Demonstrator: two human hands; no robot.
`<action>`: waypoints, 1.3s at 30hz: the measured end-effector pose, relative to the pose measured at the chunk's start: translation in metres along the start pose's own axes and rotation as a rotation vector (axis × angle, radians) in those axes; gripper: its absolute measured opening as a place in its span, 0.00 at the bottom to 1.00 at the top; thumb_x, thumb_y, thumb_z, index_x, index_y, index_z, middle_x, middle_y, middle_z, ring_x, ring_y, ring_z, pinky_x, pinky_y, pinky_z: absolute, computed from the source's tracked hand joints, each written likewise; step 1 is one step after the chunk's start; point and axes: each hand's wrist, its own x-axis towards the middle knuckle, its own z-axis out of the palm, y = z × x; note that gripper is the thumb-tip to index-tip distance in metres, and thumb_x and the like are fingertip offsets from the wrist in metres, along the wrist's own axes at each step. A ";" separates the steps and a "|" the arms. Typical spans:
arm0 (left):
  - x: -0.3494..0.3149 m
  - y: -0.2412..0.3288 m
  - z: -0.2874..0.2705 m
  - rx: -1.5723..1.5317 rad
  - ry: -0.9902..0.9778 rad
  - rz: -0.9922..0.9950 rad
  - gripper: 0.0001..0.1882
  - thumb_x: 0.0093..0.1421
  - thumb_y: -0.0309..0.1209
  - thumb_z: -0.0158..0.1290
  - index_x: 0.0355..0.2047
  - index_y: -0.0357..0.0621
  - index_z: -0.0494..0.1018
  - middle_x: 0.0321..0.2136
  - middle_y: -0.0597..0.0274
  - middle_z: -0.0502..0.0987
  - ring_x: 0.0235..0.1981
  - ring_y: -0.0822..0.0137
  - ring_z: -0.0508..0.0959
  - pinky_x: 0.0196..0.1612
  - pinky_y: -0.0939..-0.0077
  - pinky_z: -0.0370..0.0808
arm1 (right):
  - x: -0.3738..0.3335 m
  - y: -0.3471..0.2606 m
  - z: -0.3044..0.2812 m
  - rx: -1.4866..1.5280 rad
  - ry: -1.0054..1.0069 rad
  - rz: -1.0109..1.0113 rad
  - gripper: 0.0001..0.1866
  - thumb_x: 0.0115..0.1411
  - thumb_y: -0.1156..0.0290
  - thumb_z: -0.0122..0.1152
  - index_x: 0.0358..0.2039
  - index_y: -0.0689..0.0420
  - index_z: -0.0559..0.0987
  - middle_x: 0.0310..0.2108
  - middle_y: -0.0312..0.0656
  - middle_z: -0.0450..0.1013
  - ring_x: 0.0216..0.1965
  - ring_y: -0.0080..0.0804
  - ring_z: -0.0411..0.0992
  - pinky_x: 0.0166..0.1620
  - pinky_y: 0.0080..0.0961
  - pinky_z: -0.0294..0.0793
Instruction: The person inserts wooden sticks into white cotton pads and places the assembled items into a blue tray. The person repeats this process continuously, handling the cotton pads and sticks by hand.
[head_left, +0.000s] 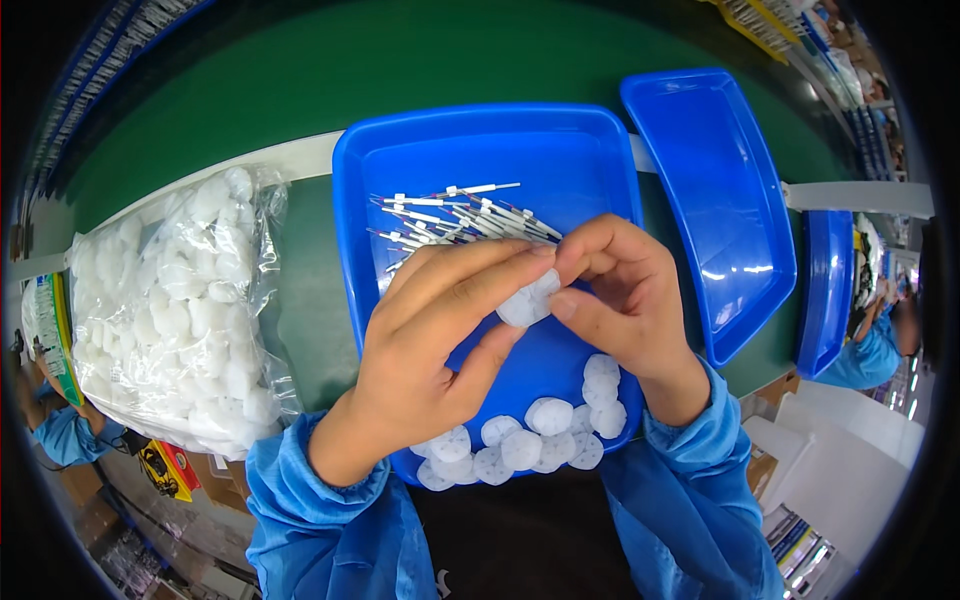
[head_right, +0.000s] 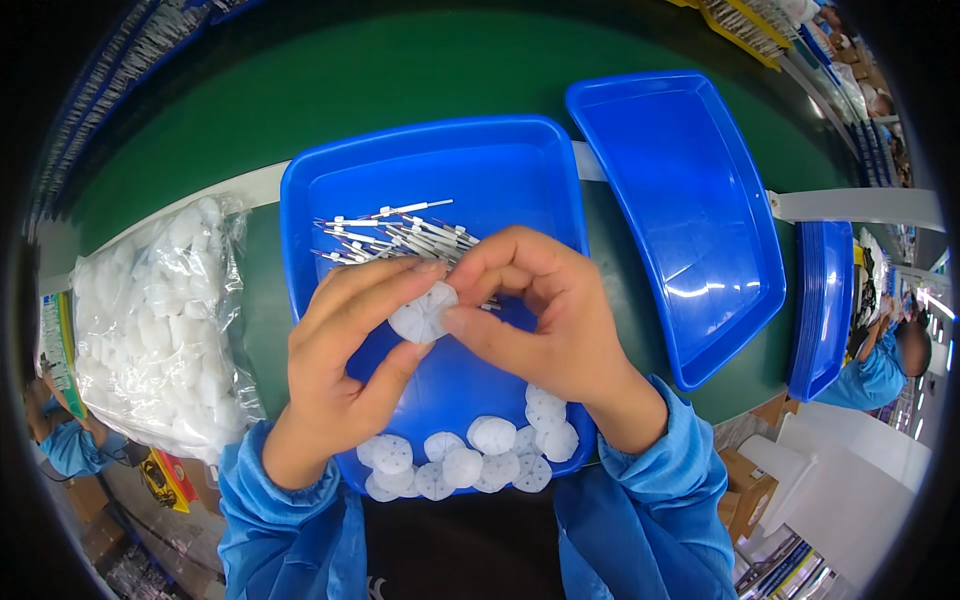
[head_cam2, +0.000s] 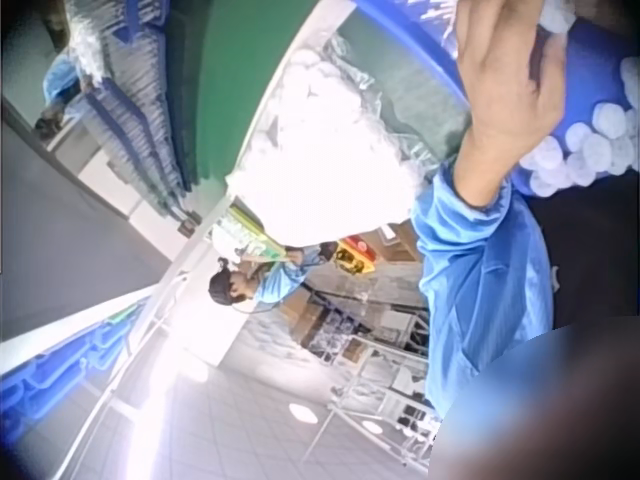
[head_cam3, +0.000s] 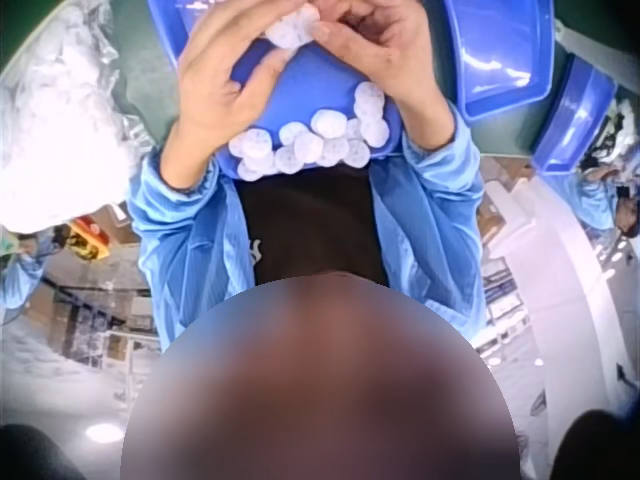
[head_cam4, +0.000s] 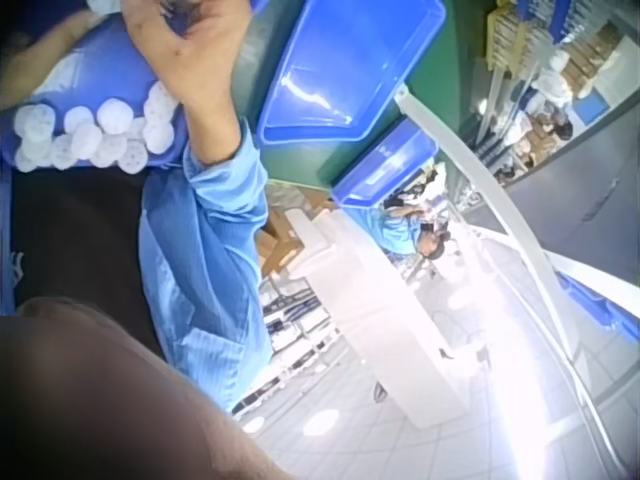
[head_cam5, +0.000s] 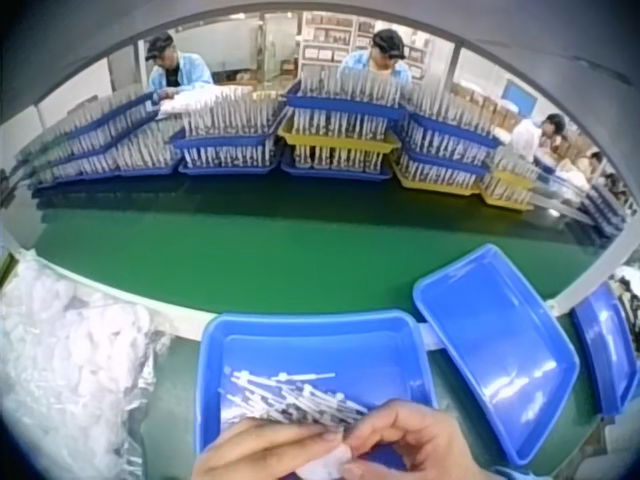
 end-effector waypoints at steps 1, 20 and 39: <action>-0.001 0.000 0.000 -0.005 0.005 0.000 0.28 0.56 0.18 0.65 0.59 0.34 0.80 0.57 0.44 0.82 0.56 0.49 0.83 0.62 0.61 0.78 | 0.000 0.001 0.002 -0.003 0.005 -0.036 0.10 0.67 0.82 0.67 0.48 0.64 0.79 0.36 0.39 0.84 0.38 0.23 0.83 0.44 0.21 0.81; -0.010 -0.010 -0.003 -0.618 0.422 -0.271 0.16 0.67 0.15 0.61 0.55 0.33 0.78 0.55 0.52 0.79 0.53 0.66 0.82 0.54 0.74 0.82 | 0.070 -0.005 0.004 -1.148 -0.035 -0.418 0.13 0.52 0.79 0.72 0.40 0.56 0.86 0.34 0.40 0.80 0.38 0.35 0.81 0.42 0.33 0.80; -0.005 -0.009 0.007 -0.343 0.375 -0.288 0.18 0.64 0.15 0.64 0.54 0.39 0.84 0.48 0.55 0.88 0.41 0.71 0.85 0.43 0.79 0.82 | 0.006 -0.008 0.008 -0.792 0.087 -0.325 0.13 0.57 0.77 0.78 0.43 0.54 0.90 0.27 0.39 0.85 0.21 0.24 0.80 0.26 0.21 0.77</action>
